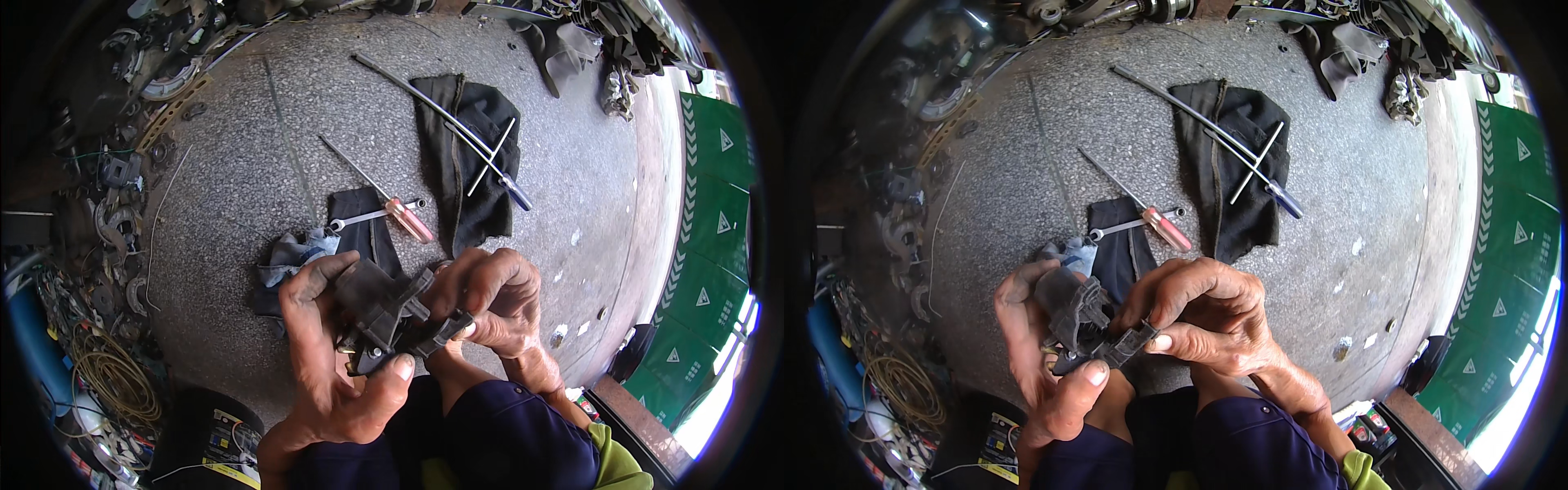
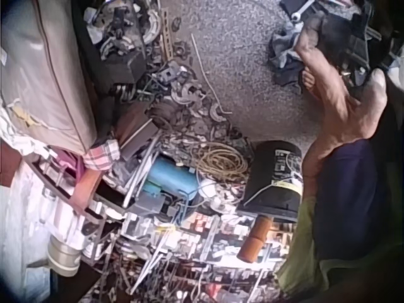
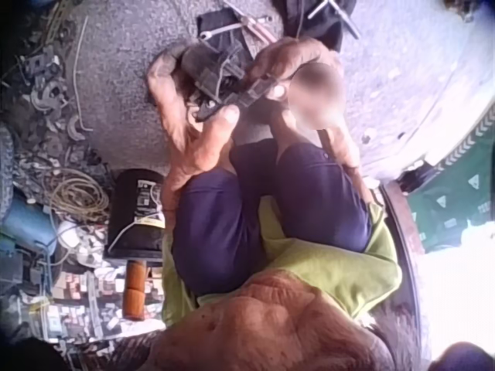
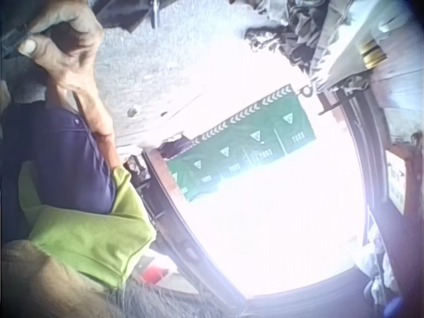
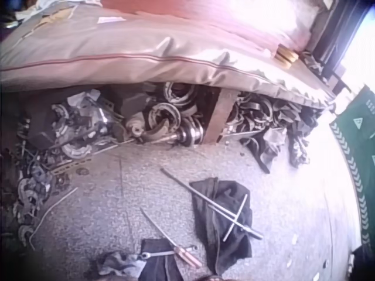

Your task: The person disassembles a small mechanical component, removes internal parts, and reassembles it by hand. The person repeatedly tests the mechanism's movement and adjusts internal pieces to ensure proper function.

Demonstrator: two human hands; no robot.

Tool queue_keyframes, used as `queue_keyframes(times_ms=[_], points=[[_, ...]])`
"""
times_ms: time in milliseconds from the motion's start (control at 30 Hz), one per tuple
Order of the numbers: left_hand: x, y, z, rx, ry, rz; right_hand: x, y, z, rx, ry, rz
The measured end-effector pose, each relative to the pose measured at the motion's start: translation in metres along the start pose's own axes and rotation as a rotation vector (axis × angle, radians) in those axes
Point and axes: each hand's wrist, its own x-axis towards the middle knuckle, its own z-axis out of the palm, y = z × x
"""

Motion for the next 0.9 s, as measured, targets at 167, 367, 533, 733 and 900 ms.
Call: queue_keyframes(times_ms=[167, 367, 533, 733, 900], points=[[-0.001, -0.006, -0.015, 0.291, -0.152, 0.244, 0.002, -0.001, 0.0, -0.014, -0.098, -0.029], [0.002, -0.016, -0.021, 0.136, -0.252, 0.432, 0.002, 0.001, -0.001, -0.042, -0.256, -0.21], [0.008, -0.026, -0.009, -0.135, -0.167, 0.546, 0.004, 0.001, 0.0, -0.075, -0.409, -0.37], [0.013, -0.027, -0.017, -0.066, -0.206, 0.628, 0.006, 0.004, 0.003, -0.109, -0.489, -0.446], [0.009, -0.025, -0.01, -0.083, -0.163, 0.576, 0.007, 0.0, 0.004, -0.125, -0.512, -0.477]])
